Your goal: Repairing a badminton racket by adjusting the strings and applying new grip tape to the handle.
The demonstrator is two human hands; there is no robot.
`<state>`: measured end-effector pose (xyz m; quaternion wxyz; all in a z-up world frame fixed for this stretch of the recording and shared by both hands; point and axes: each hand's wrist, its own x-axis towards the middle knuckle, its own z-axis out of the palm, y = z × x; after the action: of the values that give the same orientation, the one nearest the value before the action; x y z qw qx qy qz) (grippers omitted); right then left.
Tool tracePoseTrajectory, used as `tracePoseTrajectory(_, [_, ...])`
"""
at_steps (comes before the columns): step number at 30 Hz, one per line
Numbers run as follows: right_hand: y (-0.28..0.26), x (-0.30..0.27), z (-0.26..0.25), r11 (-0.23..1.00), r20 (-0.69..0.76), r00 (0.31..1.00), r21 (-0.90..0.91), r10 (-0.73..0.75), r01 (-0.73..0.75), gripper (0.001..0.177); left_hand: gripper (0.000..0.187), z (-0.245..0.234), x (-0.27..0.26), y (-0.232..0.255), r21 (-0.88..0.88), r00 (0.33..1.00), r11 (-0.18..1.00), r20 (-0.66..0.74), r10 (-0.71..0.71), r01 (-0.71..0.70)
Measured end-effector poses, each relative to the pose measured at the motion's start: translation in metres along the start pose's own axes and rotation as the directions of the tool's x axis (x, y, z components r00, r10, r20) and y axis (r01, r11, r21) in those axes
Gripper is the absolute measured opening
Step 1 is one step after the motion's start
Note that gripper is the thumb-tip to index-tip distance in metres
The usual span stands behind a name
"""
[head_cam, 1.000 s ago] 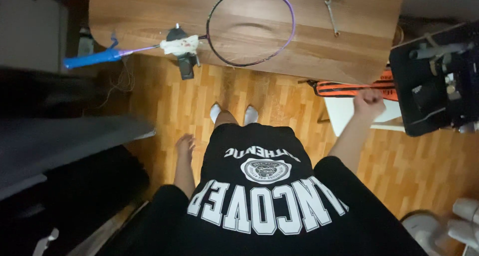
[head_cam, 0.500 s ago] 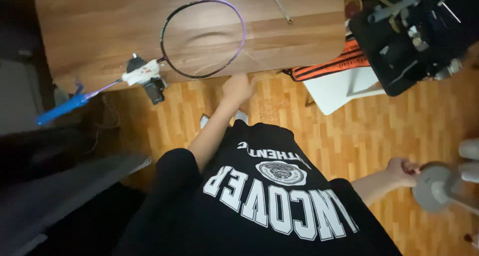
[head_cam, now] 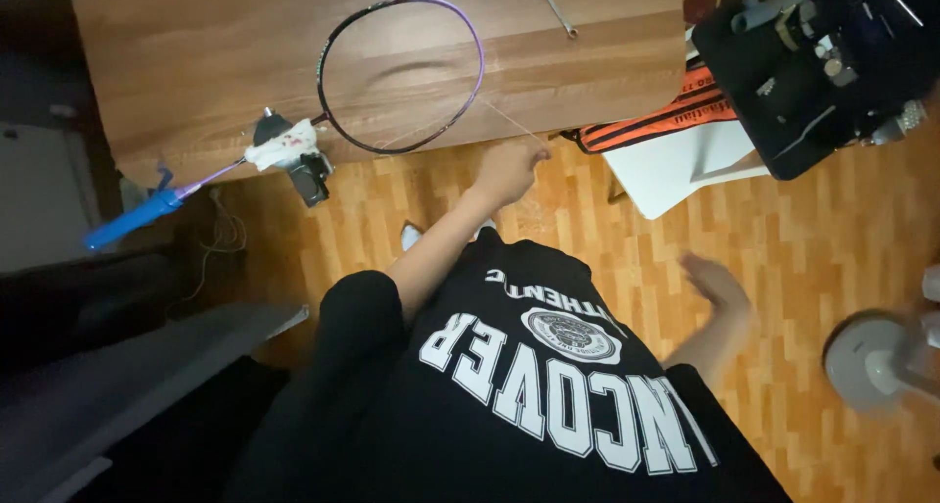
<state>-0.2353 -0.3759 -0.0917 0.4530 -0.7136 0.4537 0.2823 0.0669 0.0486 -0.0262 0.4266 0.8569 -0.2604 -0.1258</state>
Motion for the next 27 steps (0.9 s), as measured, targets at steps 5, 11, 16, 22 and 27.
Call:
tracePoseTrajectory(5, [-0.270,-0.084,0.143,0.800,0.037,0.801,-0.036,-0.597,0.598,0.049,0.021,-0.020,0.006,0.006,0.105,0.980,0.990,0.164,-0.108,0.091])
tracePoseTrajectory(11, [-0.379,-0.044,0.244,0.732,0.350,0.672,0.064,-0.653,0.678,0.041,0.029,0.015,-0.018,0.015,0.070,0.900,0.994,0.433,0.044,-0.082])
tracePoseTrajectory(16, [-0.408,-0.036,0.261,0.833,0.485,0.702,0.469,-0.521,0.293,0.026,0.034,0.081,-0.041,0.029,-0.314,0.764,0.916,0.518,0.385,-0.249])
tracePoseTrajectory(22, [-0.374,0.035,0.180,0.248,0.167,0.736,0.969,-0.656,0.001,0.026,0.031,0.033,-0.046,0.022,-0.006,0.787,1.000,0.617,0.001,0.003])
tracePoseTrajectory(27, [-0.284,0.036,0.013,-0.249,-0.110,0.674,0.962,-0.730,-0.113,0.017,0.040,0.115,-0.018,-0.079,-0.359,0.958,0.911,0.264,-0.110,0.204])
